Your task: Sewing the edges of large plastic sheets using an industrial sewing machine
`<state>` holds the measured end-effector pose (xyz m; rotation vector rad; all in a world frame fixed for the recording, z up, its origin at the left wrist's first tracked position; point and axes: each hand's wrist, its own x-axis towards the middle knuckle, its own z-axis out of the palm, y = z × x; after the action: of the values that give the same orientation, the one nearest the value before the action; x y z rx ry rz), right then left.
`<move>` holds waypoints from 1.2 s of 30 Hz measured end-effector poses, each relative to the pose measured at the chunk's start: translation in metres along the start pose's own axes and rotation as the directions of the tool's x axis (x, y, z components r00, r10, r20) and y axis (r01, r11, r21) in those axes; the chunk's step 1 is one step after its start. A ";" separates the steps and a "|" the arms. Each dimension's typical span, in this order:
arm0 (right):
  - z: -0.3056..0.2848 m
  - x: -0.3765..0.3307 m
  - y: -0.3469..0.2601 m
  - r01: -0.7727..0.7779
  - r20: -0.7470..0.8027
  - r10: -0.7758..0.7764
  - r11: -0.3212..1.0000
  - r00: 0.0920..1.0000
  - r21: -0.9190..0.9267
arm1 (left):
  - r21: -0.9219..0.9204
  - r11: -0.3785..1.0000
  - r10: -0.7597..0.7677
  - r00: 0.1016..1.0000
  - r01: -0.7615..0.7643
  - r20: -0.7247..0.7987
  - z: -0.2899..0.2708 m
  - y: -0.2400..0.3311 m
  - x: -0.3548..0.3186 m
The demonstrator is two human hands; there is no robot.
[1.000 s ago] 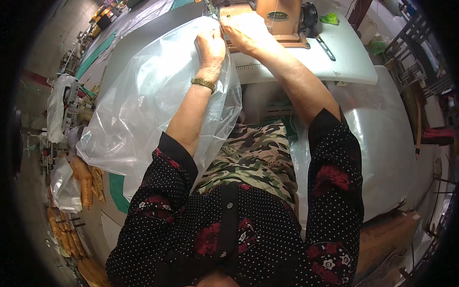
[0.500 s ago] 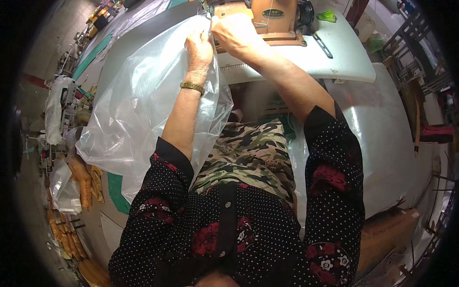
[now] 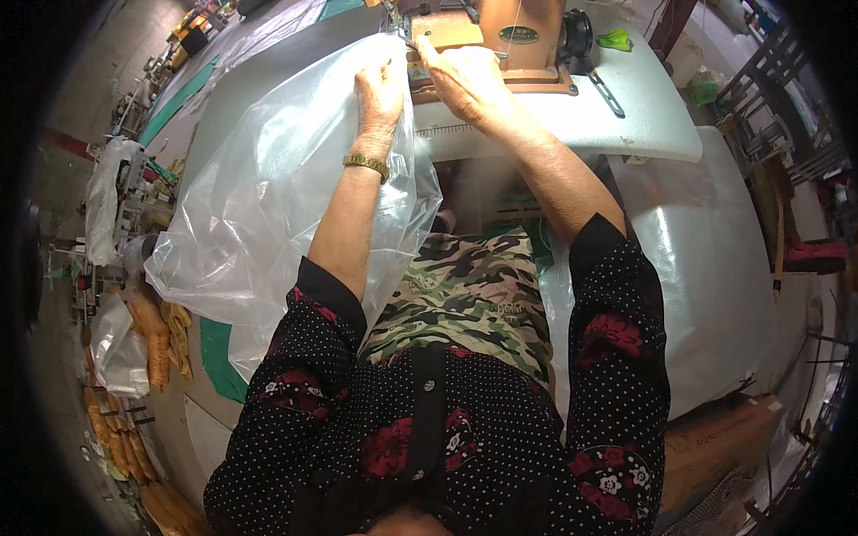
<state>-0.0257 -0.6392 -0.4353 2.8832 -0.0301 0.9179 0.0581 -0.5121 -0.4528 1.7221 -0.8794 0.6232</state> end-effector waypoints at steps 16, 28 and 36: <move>-0.014 0.022 0.001 0.136 -0.180 -0.127 0.990 0.975 0.038 | 0.051 0.996 0.076 0.997 -0.078 0.032 -0.001 -0.004 0.000; -0.020 0.004 0.006 0.152 -0.165 -0.143 0.987 0.976 0.044 | 0.155 0.975 0.139 0.983 -0.157 0.119 -0.010 0.003 0.008; -0.031 0.005 0.010 -0.009 -0.073 0.012 0.999 0.997 0.032 | 0.154 0.986 0.036 0.991 -0.056 0.132 -0.009 0.002 0.006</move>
<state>-0.0401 -0.6454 -0.4070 2.8780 -0.0246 1.0346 0.0602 -0.5052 -0.4442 1.9061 -0.9845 0.6316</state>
